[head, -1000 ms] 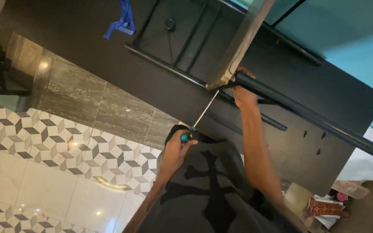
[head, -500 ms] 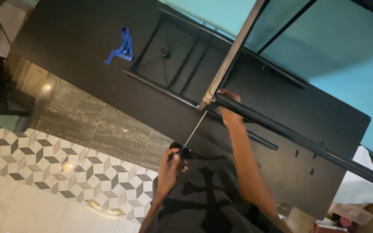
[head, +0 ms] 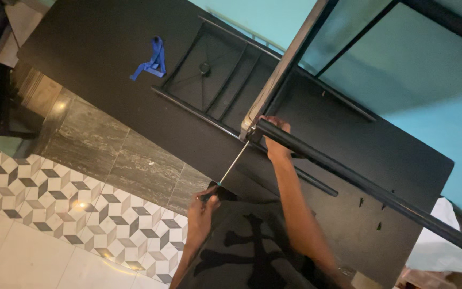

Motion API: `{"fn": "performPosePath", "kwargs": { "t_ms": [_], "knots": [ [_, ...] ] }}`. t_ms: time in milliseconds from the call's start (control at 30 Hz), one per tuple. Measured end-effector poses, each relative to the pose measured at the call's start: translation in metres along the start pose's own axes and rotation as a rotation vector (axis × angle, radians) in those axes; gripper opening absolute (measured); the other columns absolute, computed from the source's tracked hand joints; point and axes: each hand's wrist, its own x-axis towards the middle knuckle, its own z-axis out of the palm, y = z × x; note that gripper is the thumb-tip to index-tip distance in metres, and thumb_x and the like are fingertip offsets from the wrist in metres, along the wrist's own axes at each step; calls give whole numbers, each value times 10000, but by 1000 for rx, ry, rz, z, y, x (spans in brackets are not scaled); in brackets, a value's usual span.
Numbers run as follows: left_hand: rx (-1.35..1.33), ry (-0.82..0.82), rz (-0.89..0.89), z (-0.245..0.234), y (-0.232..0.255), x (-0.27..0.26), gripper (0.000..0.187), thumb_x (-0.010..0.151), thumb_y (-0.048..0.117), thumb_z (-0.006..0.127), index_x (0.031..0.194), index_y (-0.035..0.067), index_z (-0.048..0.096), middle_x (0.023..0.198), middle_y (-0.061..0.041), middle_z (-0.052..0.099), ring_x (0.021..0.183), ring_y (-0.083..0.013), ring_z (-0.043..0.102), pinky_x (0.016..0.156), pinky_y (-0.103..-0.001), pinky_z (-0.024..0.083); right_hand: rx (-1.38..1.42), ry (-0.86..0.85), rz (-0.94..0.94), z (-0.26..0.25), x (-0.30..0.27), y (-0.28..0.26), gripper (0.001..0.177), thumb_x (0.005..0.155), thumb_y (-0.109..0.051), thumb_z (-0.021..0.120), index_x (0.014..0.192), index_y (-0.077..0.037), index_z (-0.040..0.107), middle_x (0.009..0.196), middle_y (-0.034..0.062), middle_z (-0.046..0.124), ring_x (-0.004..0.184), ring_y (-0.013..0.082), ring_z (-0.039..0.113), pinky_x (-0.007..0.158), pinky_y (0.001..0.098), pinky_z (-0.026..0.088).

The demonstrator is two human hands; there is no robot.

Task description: The person uses a screwdriver to attach a metal frame to a black tabletop. They align the frame, insert screws, and tighten them to secure the connection.

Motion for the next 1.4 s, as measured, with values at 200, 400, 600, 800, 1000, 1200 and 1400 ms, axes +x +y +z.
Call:
{"fn": "performPosePath", "kwargs": {
  "t_ms": [200,400,600,800,1000,1200,1400],
  "knots": [
    [-16,145,-86,-2,-4,-3,371,1000,270,645,1190,-46,676,977,-121,698,866,-174,703,750,-319,636,142,123,218,-4,-6,-10,393,956,-333,735,1194,-49,604,1056,109,710,928,184,699,826,324,578],
    [-361,193,-336,5,-6,2,491,955,333,660,1323,71,468,912,-157,705,799,-221,713,757,-337,629,537,95,163,-2,1,1,304,932,-126,699,1203,-37,593,1099,105,710,963,179,718,834,300,615],
    [-409,221,-229,9,10,-5,519,1017,429,613,1294,-8,584,939,-145,648,778,-202,674,727,-329,602,751,90,224,1,7,4,272,921,-24,700,1169,0,591,1080,118,679,919,167,688,782,284,600],
    [-182,-60,159,-4,17,-10,518,964,254,658,1384,-11,511,1197,-158,669,1064,-215,692,924,-367,603,791,21,182,-3,6,-3,135,967,-21,669,1086,43,660,959,125,681,824,172,659,719,288,567],
    [305,76,232,-9,16,-4,285,1035,208,634,1174,-3,765,1113,-156,645,1001,-222,666,795,-349,581,795,-12,145,-5,6,-10,102,949,-33,665,1034,22,676,873,72,674,729,124,615,639,261,508],
    [-203,105,6,-3,10,1,411,948,236,665,1258,140,413,870,-94,720,796,-160,709,753,-315,608,820,-34,138,-11,-3,-23,70,986,-55,655,1000,10,678,825,65,644,686,110,568,619,251,481],
    [-633,42,-167,-2,-12,1,267,1136,221,580,1243,-23,563,918,-112,631,794,-164,591,713,-287,498,821,-19,153,-12,-6,-31,81,959,-88,626,951,-24,675,826,48,673,725,104,635,667,239,544]
  ]
}}
